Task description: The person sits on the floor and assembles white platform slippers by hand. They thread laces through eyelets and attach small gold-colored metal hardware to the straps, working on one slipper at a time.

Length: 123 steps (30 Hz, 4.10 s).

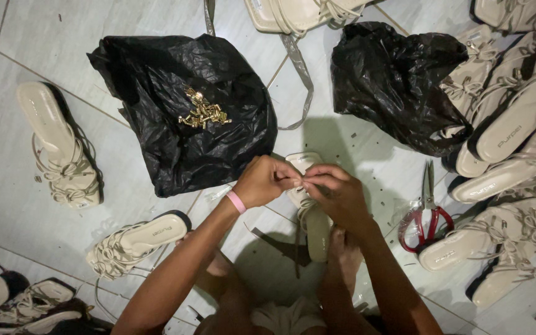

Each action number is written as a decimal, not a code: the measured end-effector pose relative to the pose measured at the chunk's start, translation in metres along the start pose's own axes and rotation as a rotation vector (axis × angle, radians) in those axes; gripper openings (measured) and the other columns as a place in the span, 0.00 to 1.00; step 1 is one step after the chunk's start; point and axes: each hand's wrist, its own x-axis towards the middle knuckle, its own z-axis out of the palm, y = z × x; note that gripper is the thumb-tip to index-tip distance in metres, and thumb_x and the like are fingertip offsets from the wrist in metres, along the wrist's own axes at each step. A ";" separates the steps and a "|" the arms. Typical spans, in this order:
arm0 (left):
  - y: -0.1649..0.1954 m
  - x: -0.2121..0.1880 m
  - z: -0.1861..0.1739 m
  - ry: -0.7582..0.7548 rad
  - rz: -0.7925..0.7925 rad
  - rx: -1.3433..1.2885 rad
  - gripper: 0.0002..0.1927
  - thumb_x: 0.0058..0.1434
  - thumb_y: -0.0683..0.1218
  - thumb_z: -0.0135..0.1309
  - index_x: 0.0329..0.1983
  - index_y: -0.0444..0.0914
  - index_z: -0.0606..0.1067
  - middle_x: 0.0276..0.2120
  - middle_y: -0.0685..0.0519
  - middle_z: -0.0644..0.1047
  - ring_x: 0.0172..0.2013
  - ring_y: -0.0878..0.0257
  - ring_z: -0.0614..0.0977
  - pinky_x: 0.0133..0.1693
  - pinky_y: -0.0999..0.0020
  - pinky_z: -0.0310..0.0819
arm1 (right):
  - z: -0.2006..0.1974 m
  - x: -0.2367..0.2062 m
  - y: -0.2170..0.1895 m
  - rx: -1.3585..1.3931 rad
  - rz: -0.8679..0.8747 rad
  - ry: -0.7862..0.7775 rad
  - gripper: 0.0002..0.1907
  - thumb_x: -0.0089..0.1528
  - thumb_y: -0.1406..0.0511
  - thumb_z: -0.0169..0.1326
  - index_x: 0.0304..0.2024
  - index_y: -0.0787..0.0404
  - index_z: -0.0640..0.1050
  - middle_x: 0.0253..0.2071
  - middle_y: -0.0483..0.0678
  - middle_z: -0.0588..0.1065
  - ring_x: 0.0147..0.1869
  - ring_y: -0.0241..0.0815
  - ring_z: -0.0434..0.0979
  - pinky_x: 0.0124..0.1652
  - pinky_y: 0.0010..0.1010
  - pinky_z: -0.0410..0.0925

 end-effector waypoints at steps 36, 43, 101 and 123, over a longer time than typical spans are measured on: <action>-0.006 -0.016 0.013 0.106 0.077 0.197 0.07 0.59 0.42 0.62 0.41 0.39 0.84 0.35 0.48 0.85 0.29 0.62 0.86 0.34 0.69 0.78 | 0.002 -0.003 -0.002 -0.049 0.010 -0.015 0.07 0.61 0.68 0.64 0.41 0.60 0.83 0.47 0.44 0.80 0.47 0.37 0.83 0.45 0.26 0.76; -0.011 -0.010 0.008 0.060 0.051 0.037 0.06 0.60 0.44 0.63 0.39 0.39 0.85 0.33 0.50 0.86 0.31 0.69 0.85 0.36 0.72 0.78 | 0.001 0.001 -0.002 0.038 -0.110 0.027 0.08 0.60 0.69 0.65 0.41 0.61 0.81 0.47 0.45 0.79 0.50 0.39 0.82 0.49 0.29 0.75; 0.011 -0.013 0.020 0.200 0.088 0.273 0.04 0.57 0.42 0.63 0.35 0.38 0.83 0.29 0.47 0.83 0.30 0.56 0.85 0.33 0.62 0.76 | 0.007 -0.013 -0.001 -0.214 -0.251 0.108 0.12 0.60 0.73 0.64 0.46 0.61 0.79 0.51 0.46 0.76 0.55 0.44 0.80 0.52 0.32 0.74; -0.008 0.006 -0.003 -0.147 0.058 -0.167 0.07 0.62 0.42 0.63 0.40 0.34 0.85 0.33 0.53 0.85 0.33 0.73 0.81 0.39 0.75 0.78 | 0.000 -0.009 0.006 0.086 -0.087 0.034 0.11 0.60 0.72 0.64 0.44 0.59 0.82 0.48 0.45 0.77 0.52 0.39 0.81 0.49 0.27 0.76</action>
